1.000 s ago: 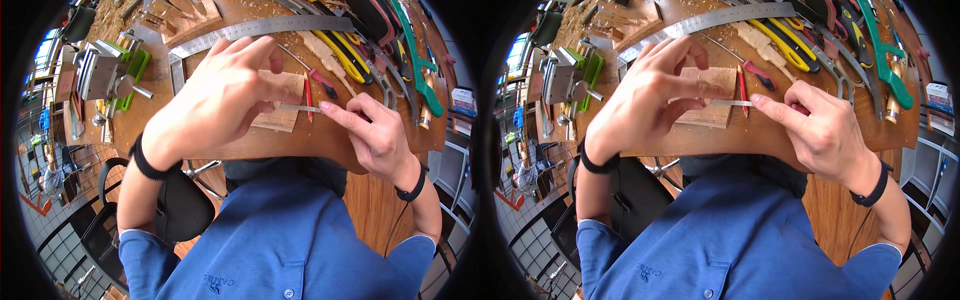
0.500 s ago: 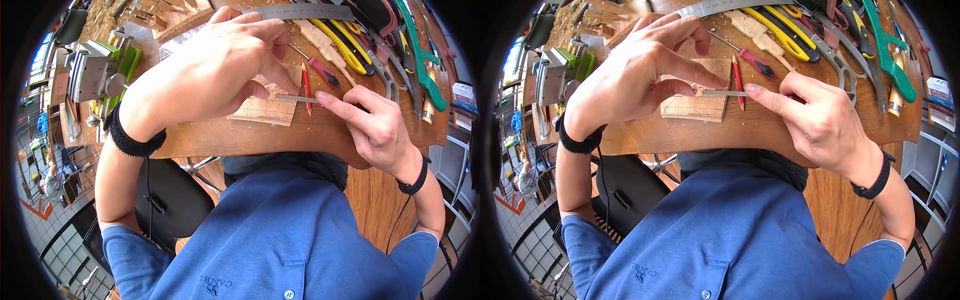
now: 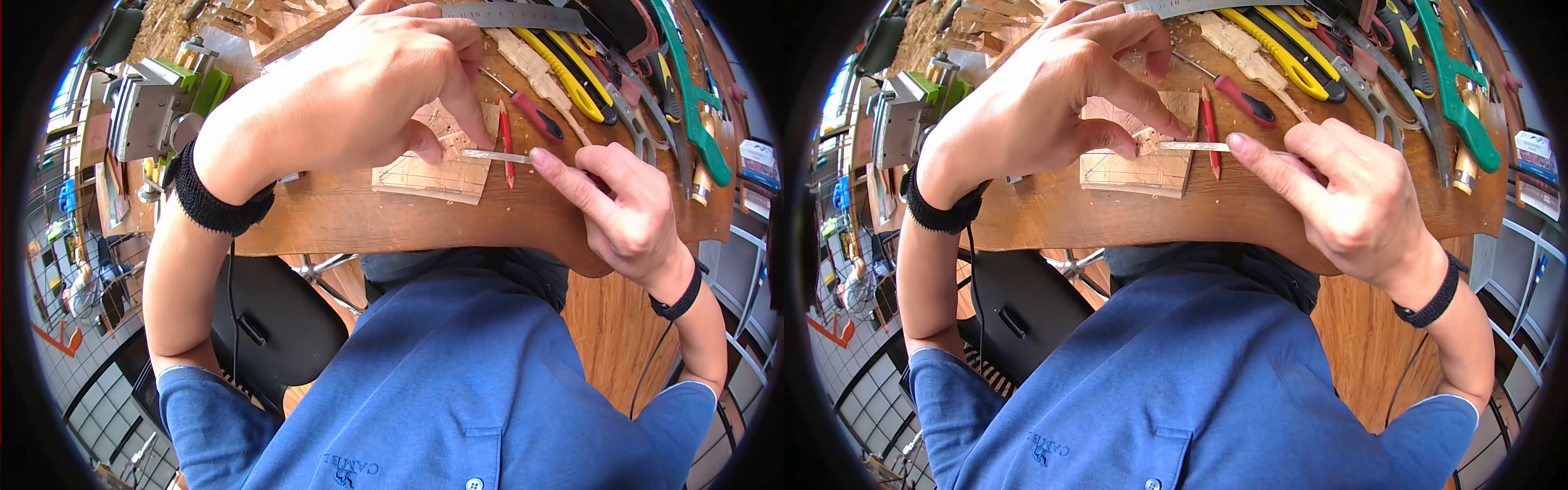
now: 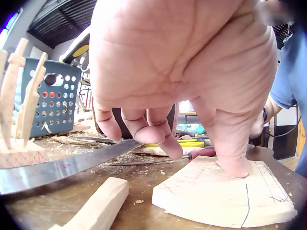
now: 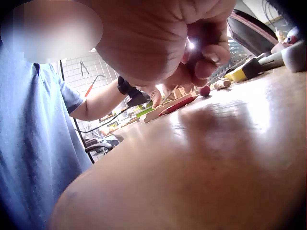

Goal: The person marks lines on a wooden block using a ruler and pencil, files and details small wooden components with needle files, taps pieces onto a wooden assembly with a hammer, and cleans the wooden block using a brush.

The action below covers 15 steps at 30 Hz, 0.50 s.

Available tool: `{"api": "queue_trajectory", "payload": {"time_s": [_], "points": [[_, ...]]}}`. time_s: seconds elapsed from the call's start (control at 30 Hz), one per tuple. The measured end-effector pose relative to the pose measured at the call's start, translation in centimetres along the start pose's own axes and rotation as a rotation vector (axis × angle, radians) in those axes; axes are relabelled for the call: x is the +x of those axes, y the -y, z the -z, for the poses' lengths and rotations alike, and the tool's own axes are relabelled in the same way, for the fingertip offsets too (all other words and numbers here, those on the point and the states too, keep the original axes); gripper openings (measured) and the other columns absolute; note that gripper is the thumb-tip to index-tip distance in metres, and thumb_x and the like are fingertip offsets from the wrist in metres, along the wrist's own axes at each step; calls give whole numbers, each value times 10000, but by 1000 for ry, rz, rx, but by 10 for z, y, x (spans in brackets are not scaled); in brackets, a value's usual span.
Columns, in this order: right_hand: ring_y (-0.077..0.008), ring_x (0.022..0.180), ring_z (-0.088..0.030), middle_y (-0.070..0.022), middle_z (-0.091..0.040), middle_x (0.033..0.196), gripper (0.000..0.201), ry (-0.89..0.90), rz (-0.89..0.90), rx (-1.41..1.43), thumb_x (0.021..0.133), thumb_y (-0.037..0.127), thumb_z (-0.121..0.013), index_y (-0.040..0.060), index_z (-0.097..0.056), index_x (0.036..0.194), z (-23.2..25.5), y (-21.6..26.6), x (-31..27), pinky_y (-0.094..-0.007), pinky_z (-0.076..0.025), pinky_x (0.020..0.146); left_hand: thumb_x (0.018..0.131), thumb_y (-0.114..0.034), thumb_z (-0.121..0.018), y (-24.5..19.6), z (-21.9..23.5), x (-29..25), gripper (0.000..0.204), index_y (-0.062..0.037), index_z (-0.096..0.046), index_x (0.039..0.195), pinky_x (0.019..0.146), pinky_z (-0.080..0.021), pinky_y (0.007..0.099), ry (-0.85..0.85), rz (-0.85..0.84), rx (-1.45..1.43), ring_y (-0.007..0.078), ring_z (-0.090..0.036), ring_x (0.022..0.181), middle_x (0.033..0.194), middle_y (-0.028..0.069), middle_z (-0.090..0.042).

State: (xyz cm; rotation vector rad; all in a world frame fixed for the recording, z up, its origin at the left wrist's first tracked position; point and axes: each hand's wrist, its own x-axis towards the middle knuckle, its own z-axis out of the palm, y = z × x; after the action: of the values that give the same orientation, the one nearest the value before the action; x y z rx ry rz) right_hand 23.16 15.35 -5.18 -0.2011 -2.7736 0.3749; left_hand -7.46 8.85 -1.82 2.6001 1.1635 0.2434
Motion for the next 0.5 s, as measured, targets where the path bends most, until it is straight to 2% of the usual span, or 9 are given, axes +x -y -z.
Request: {"api": "queue_trajectory", "payload": {"time_s": [0.03,0.07,0.13,0.17,0.23,0.27,0.33,0.47,0.5], "points": [[-262,694,-599,-104,-587,875,650,22,0,-25,679,-82,-658,76,-737,1305,2,4,2,-369,-517,598,794,-187,-822,2,-3,-2,318,-192,-817,1112,1094,-368,500,-72,-82,63,313,-541,1252,1224,97,-644],[-262,688,-597,-105,-586,874,644,43,0,-51,679,-77,-658,62,-734,1303,3,6,3,-369,-516,590,794,-187,-822,-2,1,1,318,-192,-817,1112,1094,-368,500,-73,-82,65,313,-541,1252,1224,97,-644],[-262,687,-597,-104,-586,871,640,38,-6,-30,678,-73,-658,54,-732,1301,3,8,3,-369,-517,589,772,-190,-842,-11,14,7,343,-212,-818,1113,1132,-330,503,151,176,-136,328,-496,1324,1268,98,-632],[-262,685,-597,-104,-585,868,636,34,-12,-8,678,-69,-657,45,-730,1299,2,8,3,-369,-518,588,772,-190,-842,-8,10,7,343,-212,-818,1113,1132,-330,503,149,176,-132,328,-496,1324,1268,98,-632],[-262,683,-598,-103,-584,862,638,33,-41,13,677,-69,-654,46,-728,1300,-2,16,7,-370,-517,586,903,-177,-744,2,-7,5,235,-92,-788,1118,908,-478,393,-277,-227,116,240,-625,999,996,79,-651],[-262,682,-598,-102,-582,855,640,34,-71,38,676,-69,-652,46,-726,1301,-3,19,9,-370,-516,584,903,-177,-744,1,-10,4,235,-92,-788,1118,908,-478,393,-276,-228,118,240,-625,999,996,79,-651],[-263,681,-597,-100,-581,850,644,31,-70,25,673,-72,-649,45,-725,1301,-2,20,10,-369,-516,584,698,-178,-861,-4,-14,5,417,-249,-830,1108,1024,-431,401,-48,67,-75,266,-601,1128,1108,31,-635],[-260,680,-598,-95,-582,841,647,59,-41,-17,666,-80,-642,44,-726,1296,4,14,12,-365,-516,575,644,-264,-901,-4,-15,-1,513,-217,-809,1147,1042,-429,412,-45,94,-112,275,-602,1146,1122,37,-650],[-260,680,-598,-95,-582,841,647,56,-41,-17,666,-80,-642,44,-726,1296,4,14,12,-365,-516,575,616,-308,-914,-2,-16,-2,553,-187,-798,1143,1043,-428,422,-102,108,-125,277,-601,1148,1121,41,-651]]}}
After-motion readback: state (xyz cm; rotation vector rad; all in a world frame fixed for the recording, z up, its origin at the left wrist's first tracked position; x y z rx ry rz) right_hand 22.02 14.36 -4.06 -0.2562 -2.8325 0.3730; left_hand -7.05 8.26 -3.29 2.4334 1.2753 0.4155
